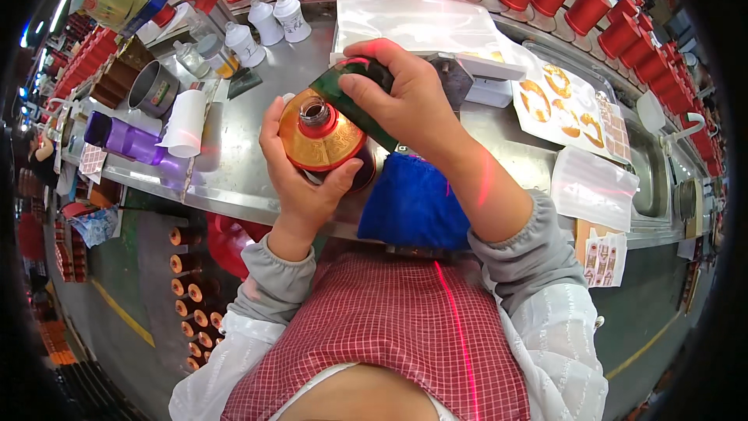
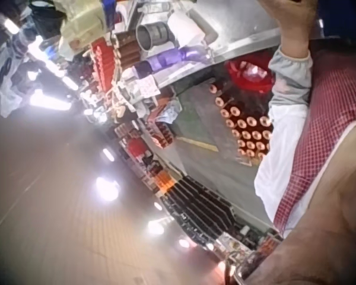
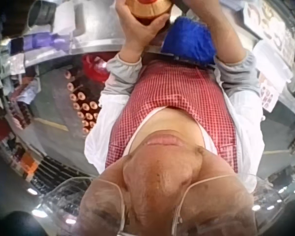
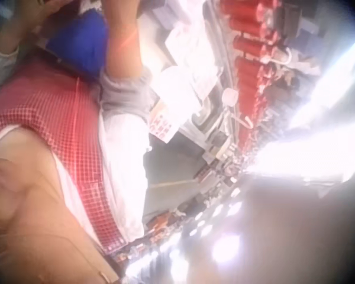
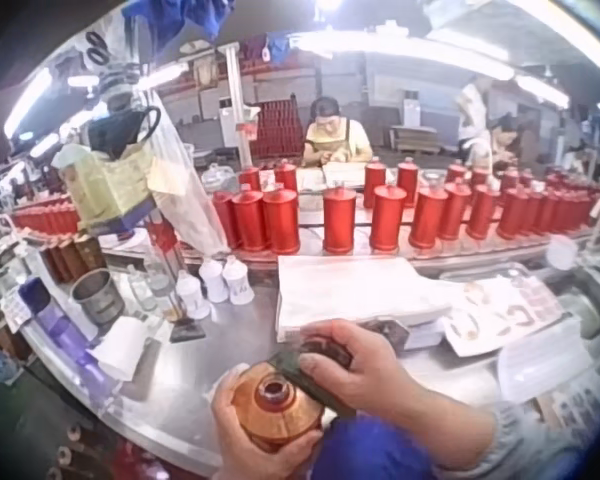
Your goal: The person cleans a red cylindrical container with a cloth and a green abrasive pad. They then apply gold circular stickers to the top and a rectangular label to the side of the container.
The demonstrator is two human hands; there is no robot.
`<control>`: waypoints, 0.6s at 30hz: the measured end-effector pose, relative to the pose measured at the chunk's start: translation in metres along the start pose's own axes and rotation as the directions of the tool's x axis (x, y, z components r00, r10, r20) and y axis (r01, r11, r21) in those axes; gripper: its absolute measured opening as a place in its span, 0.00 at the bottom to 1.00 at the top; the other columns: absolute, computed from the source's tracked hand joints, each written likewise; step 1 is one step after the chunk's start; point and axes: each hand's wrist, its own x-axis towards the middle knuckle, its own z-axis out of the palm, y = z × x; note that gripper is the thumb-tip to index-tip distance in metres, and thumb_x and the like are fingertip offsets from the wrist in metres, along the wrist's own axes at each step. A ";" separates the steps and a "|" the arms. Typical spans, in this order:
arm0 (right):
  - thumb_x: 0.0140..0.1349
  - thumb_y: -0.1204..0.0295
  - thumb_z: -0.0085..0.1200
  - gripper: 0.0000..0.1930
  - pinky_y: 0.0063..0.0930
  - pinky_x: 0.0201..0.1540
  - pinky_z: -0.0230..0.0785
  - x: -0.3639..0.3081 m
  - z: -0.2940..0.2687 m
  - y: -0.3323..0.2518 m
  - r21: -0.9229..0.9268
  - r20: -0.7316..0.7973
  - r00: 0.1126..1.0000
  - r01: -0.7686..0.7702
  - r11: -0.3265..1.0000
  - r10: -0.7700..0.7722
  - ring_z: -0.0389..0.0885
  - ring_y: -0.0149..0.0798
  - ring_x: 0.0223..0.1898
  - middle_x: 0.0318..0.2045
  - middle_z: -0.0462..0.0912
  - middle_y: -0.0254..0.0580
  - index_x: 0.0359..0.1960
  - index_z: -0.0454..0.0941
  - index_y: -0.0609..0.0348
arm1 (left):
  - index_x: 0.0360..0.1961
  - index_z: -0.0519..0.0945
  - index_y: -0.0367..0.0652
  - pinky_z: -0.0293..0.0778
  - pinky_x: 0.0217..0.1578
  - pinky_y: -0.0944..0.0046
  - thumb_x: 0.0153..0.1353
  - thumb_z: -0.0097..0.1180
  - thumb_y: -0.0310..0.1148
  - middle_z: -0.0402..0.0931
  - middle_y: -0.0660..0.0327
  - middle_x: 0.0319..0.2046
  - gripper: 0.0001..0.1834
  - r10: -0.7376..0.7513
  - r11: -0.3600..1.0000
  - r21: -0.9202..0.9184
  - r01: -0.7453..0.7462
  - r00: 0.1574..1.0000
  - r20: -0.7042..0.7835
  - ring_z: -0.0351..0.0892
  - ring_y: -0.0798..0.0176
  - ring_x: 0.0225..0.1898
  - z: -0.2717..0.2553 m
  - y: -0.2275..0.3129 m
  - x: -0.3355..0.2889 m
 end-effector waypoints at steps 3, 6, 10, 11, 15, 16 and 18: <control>0.59 0.72 0.59 0.16 0.22 0.44 0.73 0.002 -0.007 0.004 -0.126 -0.008 1.000 0.007 0.992 -0.008 0.79 0.27 0.39 0.37 0.83 0.40 0.47 0.76 0.65 | 0.65 0.52 0.31 0.65 0.58 0.57 0.45 0.74 0.44 0.62 0.47 0.56 0.55 0.000 1.000 0.022 -0.001 1.000 0.011 0.67 0.53 0.58 -0.001 -0.001 0.001; 0.57 0.71 0.60 0.16 0.27 0.44 0.73 0.009 -0.008 -0.004 -0.249 -0.001 0.997 0.077 0.965 -0.080 0.81 0.31 0.38 0.35 0.84 0.45 0.45 0.77 0.65 | 0.64 0.53 0.31 0.64 0.58 0.55 0.41 0.75 0.45 0.61 0.46 0.57 0.56 -0.053 0.998 -0.037 0.053 0.999 0.004 0.66 0.49 0.58 -0.001 -0.003 0.001; 0.57 0.68 0.59 0.17 0.28 0.44 0.72 0.026 -0.009 0.004 -0.410 -0.022 0.993 0.097 0.907 -0.116 0.80 0.33 0.36 0.32 0.83 0.43 0.45 0.77 0.65 | 0.65 0.52 0.31 0.64 0.59 0.57 0.38 0.76 0.45 0.61 0.48 0.57 0.60 -0.090 0.976 -0.195 0.094 0.996 0.030 0.66 0.53 0.58 -0.004 -0.008 0.002; 0.57 0.67 0.59 0.17 0.29 0.43 0.72 0.024 -0.016 0.000 -0.308 -0.034 0.998 0.042 0.950 -0.055 0.81 0.33 0.36 0.32 0.83 0.44 0.44 0.77 0.65 | 0.65 0.51 0.31 0.64 0.59 0.57 0.38 0.76 0.45 0.61 0.48 0.57 0.60 -0.088 0.972 -0.217 0.095 0.995 0.044 0.66 0.53 0.58 -0.005 -0.008 0.000; 0.57 0.68 0.60 0.17 0.31 0.42 0.73 0.024 -0.008 -0.002 -0.337 0.115 0.991 0.098 0.936 -0.063 0.81 0.34 0.35 0.31 0.83 0.44 0.46 0.77 0.64 | 0.67 0.48 0.31 0.65 0.59 0.56 0.39 0.76 0.46 0.60 0.48 0.58 0.62 -0.119 0.947 -0.290 0.138 0.989 0.083 0.67 0.54 0.59 -0.005 -0.009 0.002; 0.57 0.68 0.61 0.17 0.29 0.42 0.72 0.029 -0.013 -0.001 -0.476 -0.024 0.997 0.054 0.878 -0.074 0.79 0.32 0.35 0.31 0.83 0.42 0.45 0.77 0.64 | 0.67 0.48 0.31 0.65 0.59 0.56 0.39 0.76 0.47 0.60 0.48 0.58 0.63 -0.128 0.944 -0.293 0.150 0.987 0.094 0.67 0.54 0.59 -0.007 -0.008 0.004; 0.57 0.68 0.61 0.17 0.29 0.42 0.72 0.026 -0.018 -0.006 -0.080 0.003 0.999 -0.038 0.996 0.038 0.79 0.30 0.35 0.31 0.83 0.43 0.45 0.77 0.64 | 0.68 0.44 0.32 0.64 0.60 0.57 0.39 0.76 0.47 0.60 0.47 0.59 0.65 -0.135 0.896 -0.402 0.188 0.978 0.158 0.66 0.53 0.60 -0.007 -0.002 0.006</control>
